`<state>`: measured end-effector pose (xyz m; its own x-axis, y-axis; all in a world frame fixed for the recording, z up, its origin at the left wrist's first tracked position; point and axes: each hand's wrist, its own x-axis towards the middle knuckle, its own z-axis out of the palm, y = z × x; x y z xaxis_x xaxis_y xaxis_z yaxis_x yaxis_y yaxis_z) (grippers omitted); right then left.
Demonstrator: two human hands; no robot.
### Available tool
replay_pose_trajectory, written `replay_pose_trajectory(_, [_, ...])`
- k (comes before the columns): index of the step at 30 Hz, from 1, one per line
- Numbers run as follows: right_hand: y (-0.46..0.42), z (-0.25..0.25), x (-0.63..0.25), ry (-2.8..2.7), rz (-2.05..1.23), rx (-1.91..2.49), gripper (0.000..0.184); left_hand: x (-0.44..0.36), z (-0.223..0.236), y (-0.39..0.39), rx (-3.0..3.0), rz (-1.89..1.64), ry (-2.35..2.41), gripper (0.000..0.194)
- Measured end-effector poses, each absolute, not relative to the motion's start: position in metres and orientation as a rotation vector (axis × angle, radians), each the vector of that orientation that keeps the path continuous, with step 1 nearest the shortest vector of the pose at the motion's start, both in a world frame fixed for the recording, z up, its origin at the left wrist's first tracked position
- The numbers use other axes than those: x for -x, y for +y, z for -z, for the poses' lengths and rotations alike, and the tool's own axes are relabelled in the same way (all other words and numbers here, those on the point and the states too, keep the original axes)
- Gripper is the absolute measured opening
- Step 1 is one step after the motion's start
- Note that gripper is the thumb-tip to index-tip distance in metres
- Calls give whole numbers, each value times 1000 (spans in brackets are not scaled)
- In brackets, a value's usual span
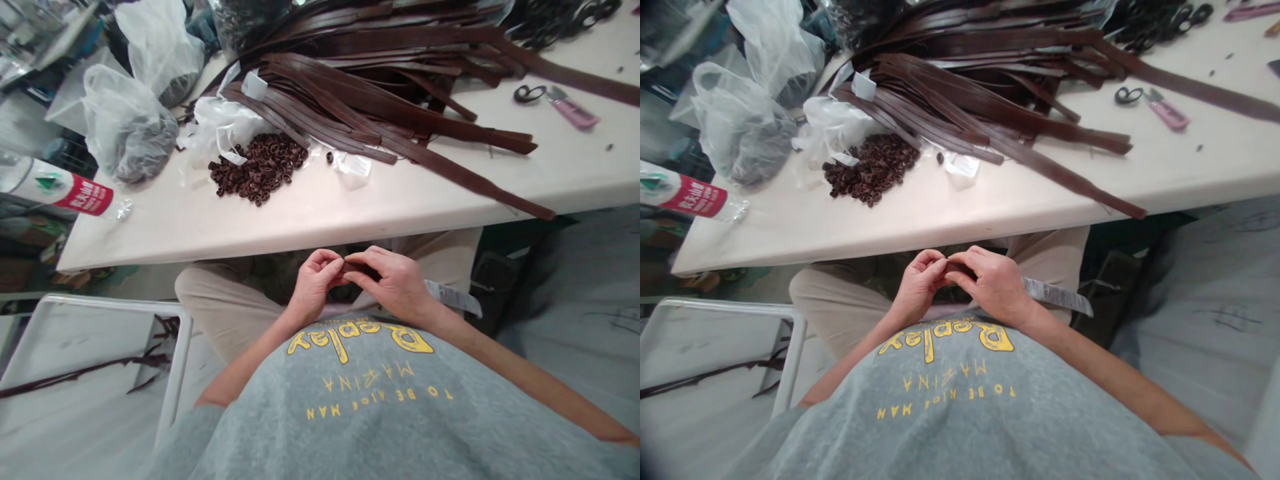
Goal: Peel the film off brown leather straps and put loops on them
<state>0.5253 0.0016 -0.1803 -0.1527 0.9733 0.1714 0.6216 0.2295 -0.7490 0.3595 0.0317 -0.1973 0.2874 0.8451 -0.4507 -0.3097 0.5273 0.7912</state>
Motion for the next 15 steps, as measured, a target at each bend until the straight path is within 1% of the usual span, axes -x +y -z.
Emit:
replay_pose_trajectory(4, [-2, 188, -530, -2011, -564, 1440, 22, -363, 197, 28, -630, -844, 1056, 34])
replay_pose_trajectory(10, [5, 217, -537, -2109, -184, 1244, 27, -367, 212, 32, -581, -822, 1077, 45])
replay_pose_trajectory(15, [13, 215, -539, -2104, -127, 1106, 26, -350, 217, 34, -684, -701, 969, 56])
